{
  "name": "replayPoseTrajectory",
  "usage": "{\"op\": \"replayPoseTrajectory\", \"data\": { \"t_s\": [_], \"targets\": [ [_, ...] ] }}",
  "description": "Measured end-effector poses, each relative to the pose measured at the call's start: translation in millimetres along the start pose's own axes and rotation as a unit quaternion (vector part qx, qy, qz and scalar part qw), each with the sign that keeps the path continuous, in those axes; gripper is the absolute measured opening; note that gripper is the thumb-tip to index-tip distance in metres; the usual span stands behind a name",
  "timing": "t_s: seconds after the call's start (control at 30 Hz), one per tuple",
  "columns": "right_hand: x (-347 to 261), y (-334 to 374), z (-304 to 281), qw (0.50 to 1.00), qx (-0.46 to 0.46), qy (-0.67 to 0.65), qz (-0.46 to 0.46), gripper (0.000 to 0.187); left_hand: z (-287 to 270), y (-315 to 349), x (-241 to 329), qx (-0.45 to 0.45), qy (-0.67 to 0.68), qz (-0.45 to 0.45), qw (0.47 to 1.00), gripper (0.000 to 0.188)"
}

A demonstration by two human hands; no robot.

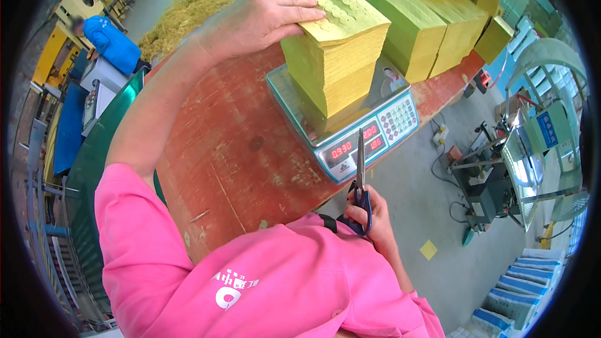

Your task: Weighing and adjusting stacks of paper bundles on a scale to meet a target weight, including cutting excess paper with scissors.

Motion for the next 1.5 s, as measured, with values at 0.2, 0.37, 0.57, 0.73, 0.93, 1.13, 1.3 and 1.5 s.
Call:
{"op": "replayPoseTrajectory", "data": {
  "t_s": [0.2, 0.37, 0.57, 0.73, 0.93, 1.13, 1.3, 1.5],
  "targets": [
    [-2, 0, -11, 1.0, 0.009, 0.016, 0.005, 0.03, -1, -3, 1, -0.012, 0.0, -0.007, 1.0, 0.038],
    [-10, -4, -20, 1.0, 0.007, 0.028, 0.0, 0.03, -6, -9, -8, -0.012, 0.033, -0.005, 0.999, 0.033],
    [-42, -11, -45, 0.99, 0.041, 0.085, -0.107, 0.026, -25, -36, -31, 0.103, 0.142, -0.065, 0.982, 0.023],
    [-140, 13, -47, 0.937, 0.124, 0.148, -0.292, 0.023, -88, -69, -25, 0.226, 0.109, -0.13, 0.959, 0.026],
    [-257, 30, -41, 0.824, 0.111, 0.191, -0.522, 0.043, -163, -82, 82, 0.005, 0.147, -0.137, 0.98, 0.025],
    [-274, 1, 19, 0.884, -0.182, 0.082, -0.423, 0.05, -102, -65, 152, -0.173, 0.254, -0.13, 0.943, 0.023],
    [-228, -28, 17, 0.909, -0.171, 0.19, -0.33, 0.03, -45, -35, 158, -0.258, 0.272, -0.314, 0.873, 0.022],
    [-183, -47, 25, 0.952, -0.172, 0.038, -0.25, 0.019, 5, 124, 191, 0.331, 0.595, -0.395, 0.617, 0.054]
  ]
}}
Point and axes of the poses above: each hand's wrist, its own y-axis away from the middle knuckle, its own z-axis out of the palm, x = y × z, the point moved 4 cm from there along -y, towards the middle knuckle, and after that the axes turned 7 degrees about -x, right-handed, at the moved point
